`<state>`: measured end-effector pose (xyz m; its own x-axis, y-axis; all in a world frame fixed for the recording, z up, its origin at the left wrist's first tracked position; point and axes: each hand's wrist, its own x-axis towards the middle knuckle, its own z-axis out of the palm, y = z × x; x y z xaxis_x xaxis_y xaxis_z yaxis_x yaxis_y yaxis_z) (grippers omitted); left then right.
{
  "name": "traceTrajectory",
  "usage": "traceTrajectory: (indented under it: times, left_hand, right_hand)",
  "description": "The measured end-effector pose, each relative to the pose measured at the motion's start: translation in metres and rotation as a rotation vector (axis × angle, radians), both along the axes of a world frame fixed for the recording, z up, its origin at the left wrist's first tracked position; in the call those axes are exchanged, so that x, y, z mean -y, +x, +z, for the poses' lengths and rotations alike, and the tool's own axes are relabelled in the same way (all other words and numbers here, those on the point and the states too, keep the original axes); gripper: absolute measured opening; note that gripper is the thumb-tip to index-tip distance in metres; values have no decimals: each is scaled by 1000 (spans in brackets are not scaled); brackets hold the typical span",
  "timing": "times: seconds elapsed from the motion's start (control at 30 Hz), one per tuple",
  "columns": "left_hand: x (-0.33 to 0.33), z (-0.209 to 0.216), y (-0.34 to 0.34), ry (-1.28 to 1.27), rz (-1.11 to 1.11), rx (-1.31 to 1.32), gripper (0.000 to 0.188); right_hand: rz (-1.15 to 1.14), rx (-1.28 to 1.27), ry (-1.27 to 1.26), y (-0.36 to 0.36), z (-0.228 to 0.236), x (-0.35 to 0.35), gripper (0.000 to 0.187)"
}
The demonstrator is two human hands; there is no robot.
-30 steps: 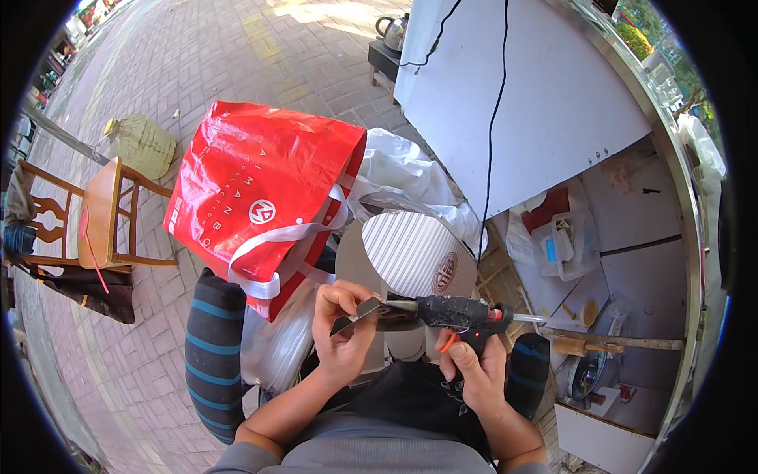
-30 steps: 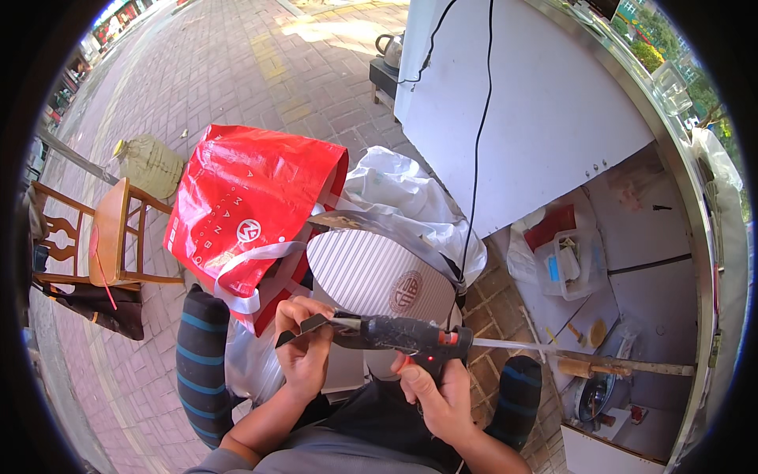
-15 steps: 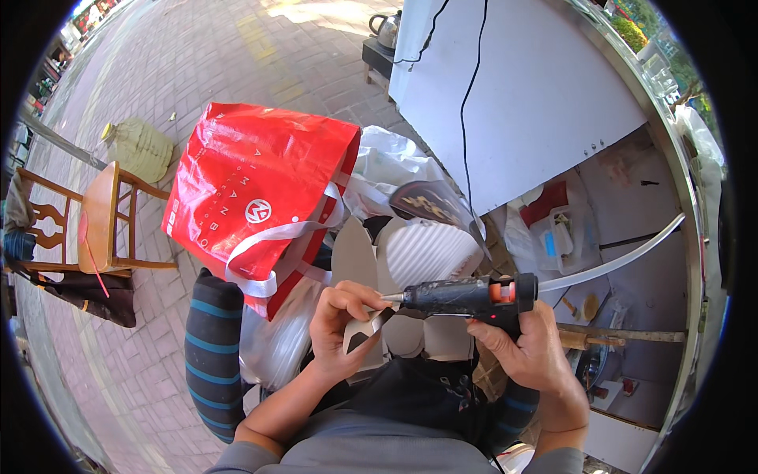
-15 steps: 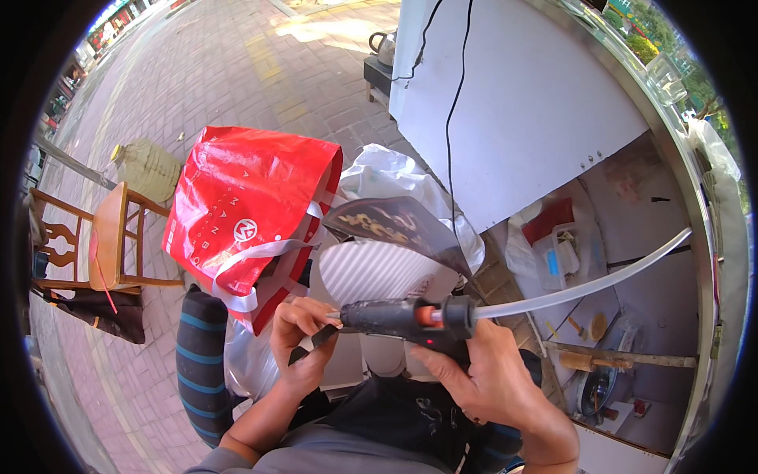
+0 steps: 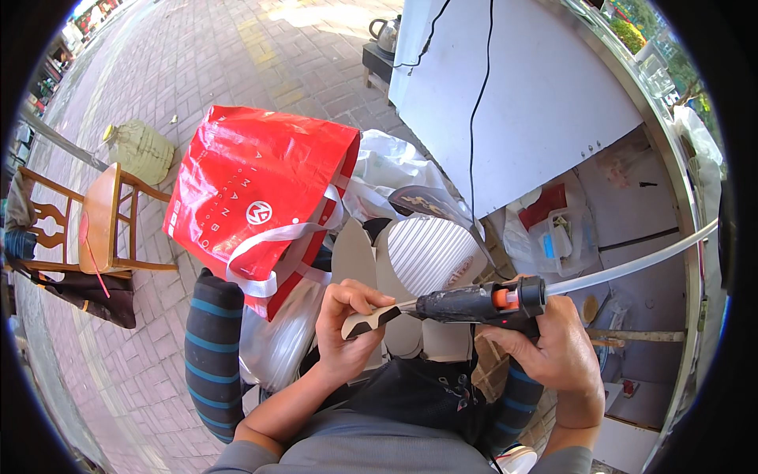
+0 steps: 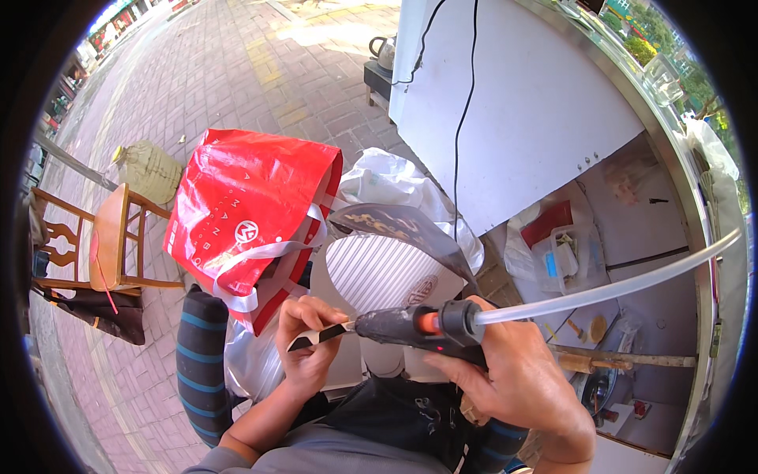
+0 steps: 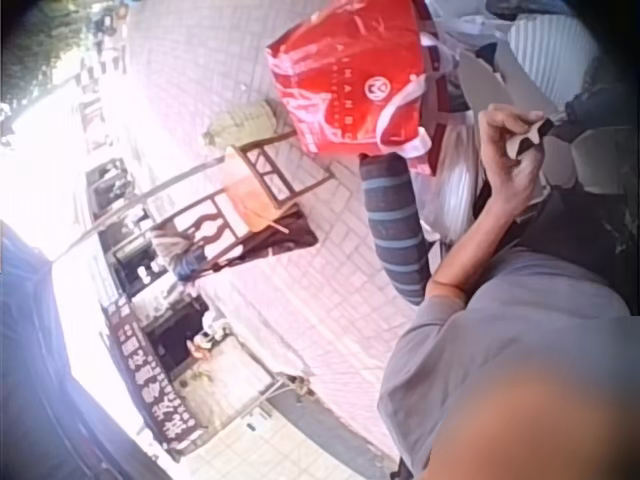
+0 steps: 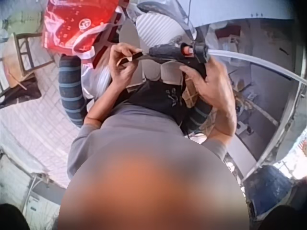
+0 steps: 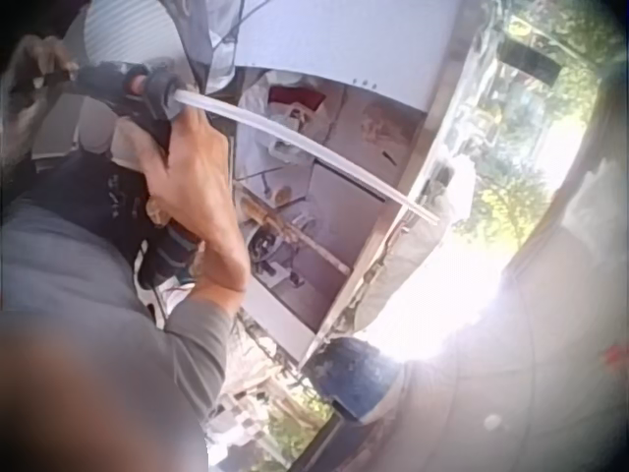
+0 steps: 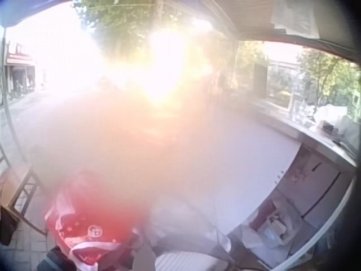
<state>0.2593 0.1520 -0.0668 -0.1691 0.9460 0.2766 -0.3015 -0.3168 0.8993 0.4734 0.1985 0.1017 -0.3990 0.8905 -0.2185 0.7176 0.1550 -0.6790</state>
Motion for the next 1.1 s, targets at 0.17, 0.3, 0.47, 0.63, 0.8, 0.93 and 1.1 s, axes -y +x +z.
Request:
traceTrajectory:
  times: [0.17,0.3,0.47,0.63,0.8,0.93,1.1]
  left_hand:
    - [1,2,3,-52,25,32,31]
    - [-1,6,9,-71,71,107,27]
    - [2,13,17,-111,127,202,26]
    - [5,13,18,-110,137,172,27]
    - [7,14,18,-139,125,243,28]
    - [7,15,17,-145,153,199,27]
    - [5,12,15,-116,172,170,29]
  right_hand:
    - [-35,-27,84,7,-2,3,31]
    - [-103,-132,37,14,-7,6,31]
    - [-156,-487,330,-8,-55,25,30]
    - [-3,-332,553,-21,-88,45,39]
    - [0,-341,635,-28,-105,52,52]
    - [-11,-336,678,-26,-109,52,42]
    - [-8,-281,613,-22,-96,51,31]
